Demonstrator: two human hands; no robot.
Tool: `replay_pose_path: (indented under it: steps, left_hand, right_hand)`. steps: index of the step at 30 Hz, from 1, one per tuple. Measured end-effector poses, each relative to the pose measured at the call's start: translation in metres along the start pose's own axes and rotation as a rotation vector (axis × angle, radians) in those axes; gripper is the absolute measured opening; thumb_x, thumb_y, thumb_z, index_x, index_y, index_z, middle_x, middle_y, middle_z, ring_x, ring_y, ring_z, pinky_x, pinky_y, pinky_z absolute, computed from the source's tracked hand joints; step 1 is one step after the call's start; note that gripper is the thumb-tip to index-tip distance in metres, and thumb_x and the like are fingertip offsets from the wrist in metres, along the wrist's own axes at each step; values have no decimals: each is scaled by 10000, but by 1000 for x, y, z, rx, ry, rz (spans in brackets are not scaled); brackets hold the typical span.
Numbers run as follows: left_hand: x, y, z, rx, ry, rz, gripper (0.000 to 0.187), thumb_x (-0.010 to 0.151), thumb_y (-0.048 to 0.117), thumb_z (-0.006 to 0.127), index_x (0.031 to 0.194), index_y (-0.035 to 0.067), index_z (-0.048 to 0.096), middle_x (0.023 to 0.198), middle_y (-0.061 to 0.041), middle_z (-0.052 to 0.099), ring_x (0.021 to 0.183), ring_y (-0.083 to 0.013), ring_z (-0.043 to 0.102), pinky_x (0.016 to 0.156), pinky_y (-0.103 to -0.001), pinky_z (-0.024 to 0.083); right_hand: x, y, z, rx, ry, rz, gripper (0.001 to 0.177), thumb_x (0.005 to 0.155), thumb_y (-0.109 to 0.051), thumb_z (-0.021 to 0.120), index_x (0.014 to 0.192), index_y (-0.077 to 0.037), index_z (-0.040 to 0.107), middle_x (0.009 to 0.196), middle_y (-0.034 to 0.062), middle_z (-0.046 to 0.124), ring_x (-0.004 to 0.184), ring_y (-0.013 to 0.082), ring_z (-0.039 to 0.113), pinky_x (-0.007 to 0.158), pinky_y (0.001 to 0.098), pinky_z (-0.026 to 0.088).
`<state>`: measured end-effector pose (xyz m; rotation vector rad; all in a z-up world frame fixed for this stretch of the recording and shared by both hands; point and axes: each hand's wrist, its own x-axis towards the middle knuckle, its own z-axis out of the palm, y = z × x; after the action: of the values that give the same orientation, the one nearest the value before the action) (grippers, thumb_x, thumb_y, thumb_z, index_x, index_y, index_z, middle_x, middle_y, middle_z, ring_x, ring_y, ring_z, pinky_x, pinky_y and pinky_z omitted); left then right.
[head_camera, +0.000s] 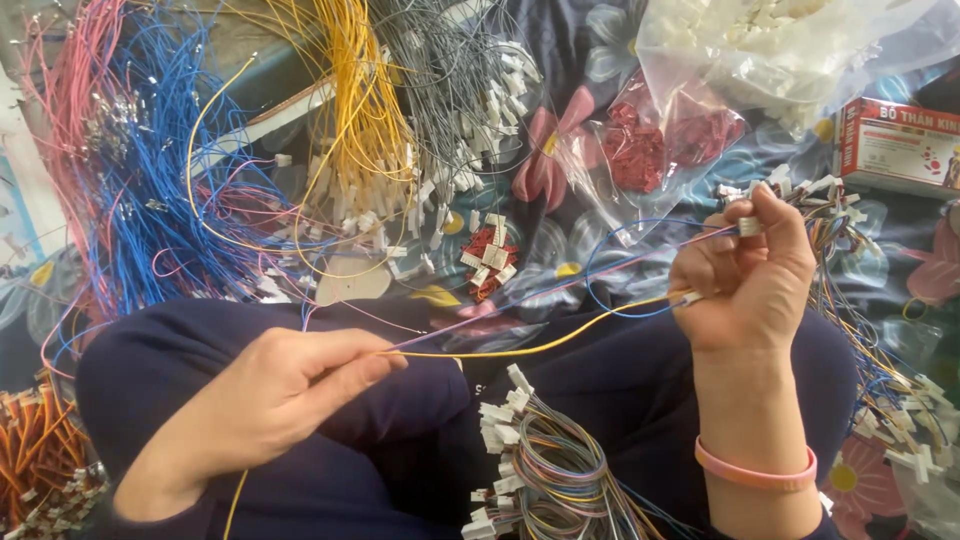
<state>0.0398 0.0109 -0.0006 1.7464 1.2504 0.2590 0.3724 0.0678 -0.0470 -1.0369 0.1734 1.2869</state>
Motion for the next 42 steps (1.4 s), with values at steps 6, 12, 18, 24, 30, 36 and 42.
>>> replay_pose_path:
  steps: [6, 12, 18, 24, 30, 36, 42]
  left_hand:
    - [6, -17, -10, -73, -144, 235, 282, 909, 295, 475, 908, 99, 676, 843, 22, 728, 755, -78, 653, 711, -226, 491]
    - [-19, -55, -77, 111, 377, -367, 220, 879, 257, 602, 929, 115, 764, 669, -20, 636, 643, -121, 558, 672, -233, 404]
    - [-43, -20, -60, -416, 377, 358, 248, 864, 100, 443, 622, 79, 495, 410, 39, 387, 319, -82, 426, 971, -398, 563]
    - [-5, -32, -43, 385, 301, -94, 204, 826, 258, 582, 878, 129, 731, 909, 21, 752, 855, -126, 689, 798, -291, 462]
    - [30, -13, 20, 304, 251, 257, 178, 867, 205, 523, 885, 129, 683, 847, -55, 696, 762, -253, 631, 691, -389, 444]
    - [26, 4, 7, 434, 304, 188, 167, 861, 304, 559, 807, 197, 675, 802, 5, 690, 740, -254, 629, 581, -420, 439]
    - [21, 0, 8, 445, 357, 205, 110, 856, 260, 603, 820, 172, 658, 753, -23, 600, 649, -247, 601, 594, -381, 442]
  right_hand:
    - [17, -24, -11, -19, 5, -80, 233, 743, -228, 731, 630, -223, 527, 619, -155, 586, 404, -19, 405, 347, 153, 130]
    - [18, -30, -12, -49, 39, -288, 149, 799, -247, 752, 761, -248, 608, 608, -149, 572, 456, -42, 420, 412, 182, 101]
    - [2, -16, -4, -463, -79, -645, 405, 804, -420, 738, 646, -126, 508, 575, 16, 472, 379, 76, 320, 361, 239, 196]
    - [13, -12, -10, -1512, -113, -751, 218, 1023, -246, 604, 873, -116, 694, 661, -22, 561, 564, 68, 376, 513, 264, 300]
    - [-35, 36, 31, -1483, -906, -1357, 378, 835, 62, 688, 1187, 36, 550, 1160, 183, 569, 1182, 376, 483, 1072, 488, 331]
    - [-52, 76, 20, -1550, -1219, -182, 208, 929, -183, 534, 763, -88, 614, 631, -80, 405, 605, 46, 356, 519, 221, 334]
    - [-58, 81, 25, -1472, -1281, -182, 373, 879, -215, 568, 1230, -101, 618, 854, -97, 626, 675, 32, 468, 602, 170, 411]
